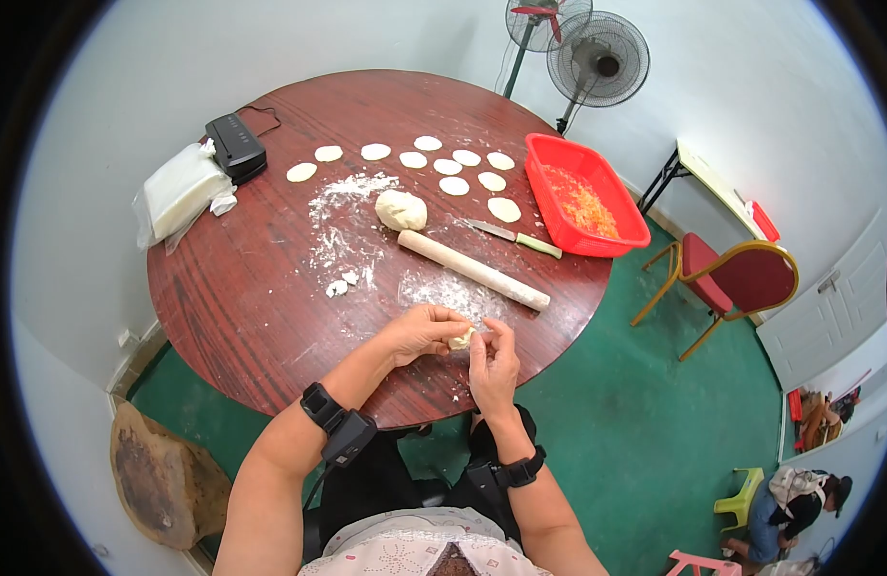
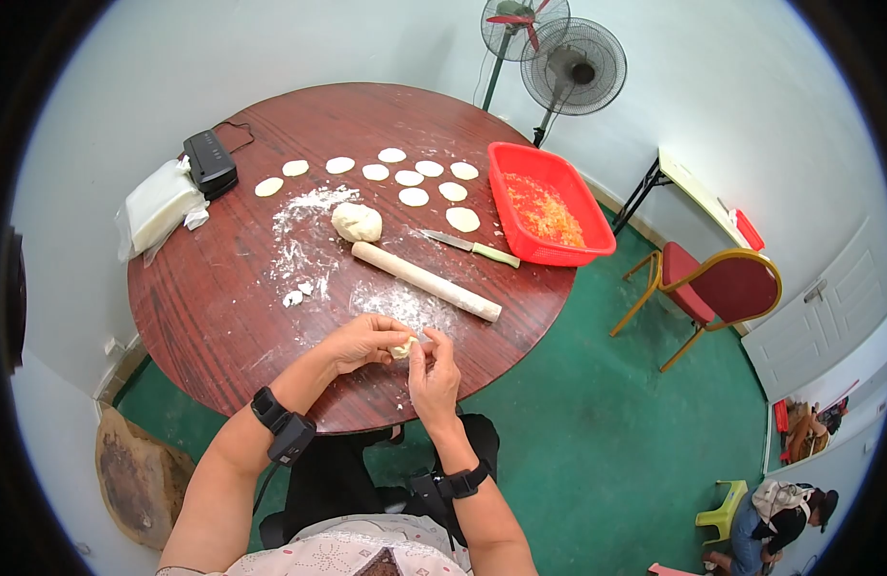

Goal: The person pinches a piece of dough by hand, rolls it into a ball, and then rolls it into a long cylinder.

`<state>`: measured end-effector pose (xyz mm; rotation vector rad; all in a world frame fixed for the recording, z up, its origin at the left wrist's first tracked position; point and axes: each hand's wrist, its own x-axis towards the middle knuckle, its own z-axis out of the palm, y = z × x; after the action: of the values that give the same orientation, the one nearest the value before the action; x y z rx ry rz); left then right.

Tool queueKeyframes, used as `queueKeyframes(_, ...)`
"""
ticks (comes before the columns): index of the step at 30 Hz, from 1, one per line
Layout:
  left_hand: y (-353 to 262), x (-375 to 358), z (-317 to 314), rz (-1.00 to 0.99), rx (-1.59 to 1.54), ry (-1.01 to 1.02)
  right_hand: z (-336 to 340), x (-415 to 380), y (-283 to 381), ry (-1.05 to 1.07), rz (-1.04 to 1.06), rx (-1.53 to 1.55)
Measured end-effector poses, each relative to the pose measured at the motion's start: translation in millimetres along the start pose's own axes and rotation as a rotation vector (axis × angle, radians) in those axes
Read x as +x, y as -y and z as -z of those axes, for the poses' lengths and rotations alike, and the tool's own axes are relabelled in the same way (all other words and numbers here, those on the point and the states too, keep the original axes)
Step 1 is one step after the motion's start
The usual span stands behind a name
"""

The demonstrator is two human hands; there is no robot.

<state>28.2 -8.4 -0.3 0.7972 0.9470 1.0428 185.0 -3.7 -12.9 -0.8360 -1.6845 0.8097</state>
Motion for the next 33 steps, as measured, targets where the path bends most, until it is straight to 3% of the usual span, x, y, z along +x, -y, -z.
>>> queueKeyframes(11,-0.1,0.4,-1.7,-0.016,0.048,0.032,-0.8,-1.3,-6.9,-0.041,0.032,0.021)
queueKeyframes(20,-1.1,-0.6,-1.2,-0.004,-0.017,0.016,3.4,-5.8,-10.5,-0.056,-0.143,0.291)
queueKeyframes(23,-3.5,-2.4,-0.3,0.016,-0.082,0.010,6.0,-1.6,-18.6,-0.066,-0.160,0.240)
queueKeyframes(33,-0.1,0.4,2.1,0.027,-0.084,0.056,6.5,1.3,-8.7,0.016,-0.029,0.142)
